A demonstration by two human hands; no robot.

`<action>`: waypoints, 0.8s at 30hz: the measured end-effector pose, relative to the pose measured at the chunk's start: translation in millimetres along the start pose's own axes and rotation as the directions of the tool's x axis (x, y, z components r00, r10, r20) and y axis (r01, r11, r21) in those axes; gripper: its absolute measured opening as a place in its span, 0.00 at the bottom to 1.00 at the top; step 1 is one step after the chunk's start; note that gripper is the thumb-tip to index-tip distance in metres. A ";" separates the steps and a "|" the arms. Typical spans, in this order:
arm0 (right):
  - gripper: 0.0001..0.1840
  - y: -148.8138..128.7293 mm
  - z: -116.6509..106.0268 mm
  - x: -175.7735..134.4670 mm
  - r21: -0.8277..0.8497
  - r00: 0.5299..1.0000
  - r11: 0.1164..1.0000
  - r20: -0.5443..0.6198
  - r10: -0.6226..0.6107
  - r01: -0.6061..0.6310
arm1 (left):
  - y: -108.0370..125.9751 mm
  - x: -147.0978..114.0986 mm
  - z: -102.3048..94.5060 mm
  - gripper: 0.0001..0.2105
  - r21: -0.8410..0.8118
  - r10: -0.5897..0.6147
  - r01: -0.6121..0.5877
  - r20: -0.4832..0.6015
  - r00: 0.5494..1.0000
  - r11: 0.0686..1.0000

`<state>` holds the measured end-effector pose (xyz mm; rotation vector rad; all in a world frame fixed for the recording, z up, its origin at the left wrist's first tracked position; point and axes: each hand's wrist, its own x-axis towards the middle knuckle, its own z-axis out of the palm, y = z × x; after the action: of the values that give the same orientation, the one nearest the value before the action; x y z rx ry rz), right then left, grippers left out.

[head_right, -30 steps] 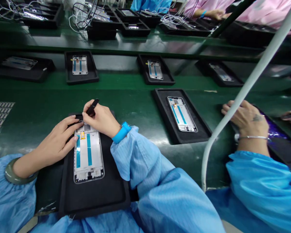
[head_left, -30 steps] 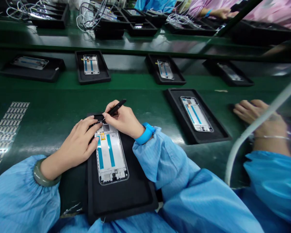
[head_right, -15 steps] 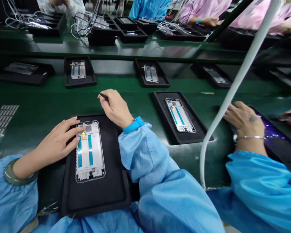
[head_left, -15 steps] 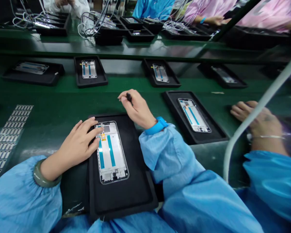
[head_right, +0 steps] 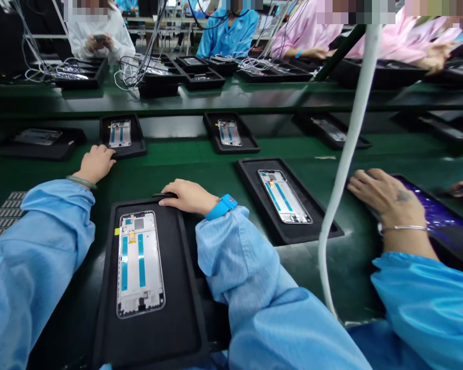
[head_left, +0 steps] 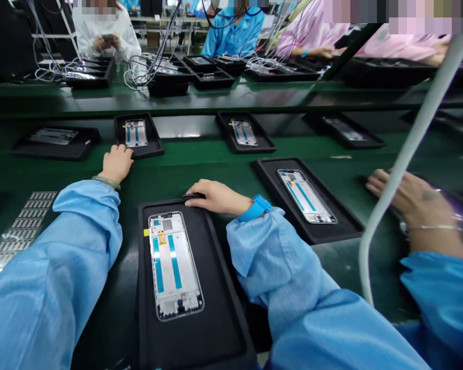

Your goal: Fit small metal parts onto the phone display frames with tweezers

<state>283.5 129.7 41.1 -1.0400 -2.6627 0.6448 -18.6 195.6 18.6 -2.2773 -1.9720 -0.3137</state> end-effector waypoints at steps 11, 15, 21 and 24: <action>0.18 90.9 -35.9 52.5 0.196 0.567 0.733 -0.516 0.642 -0.651 | -52.2 -12.7 -48.1 0.14 0.055 0.035 -0.030 -0.092 0.995 0.998; 0.24 92.1 -24.8 66.5 0.220 0.532 0.715 -0.534 0.658 -0.663 | -65.3 -19.4 -39.4 0.11 0.032 0.018 -0.014 -0.117 0.993 0.999; 0.22 52.7 -0.2 35.3 0.135 0.659 0.838 -0.558 0.505 -0.528 | -68.6 -27.5 -18.1 0.12 -0.161 -0.034 -0.010 -0.271 0.962 0.987; 0.22 33.5 9.9 22.1 0.181 0.729 0.862 -0.469 0.499 -0.473 | -58.1 -40.6 -19.6 0.11 -0.271 -0.081 -0.015 -0.339 0.937 0.963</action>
<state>283.8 163.6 17.3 -1.6545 -1.9133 0.4331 -82.9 160.8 25.5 -2.1424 -1.8779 -0.9720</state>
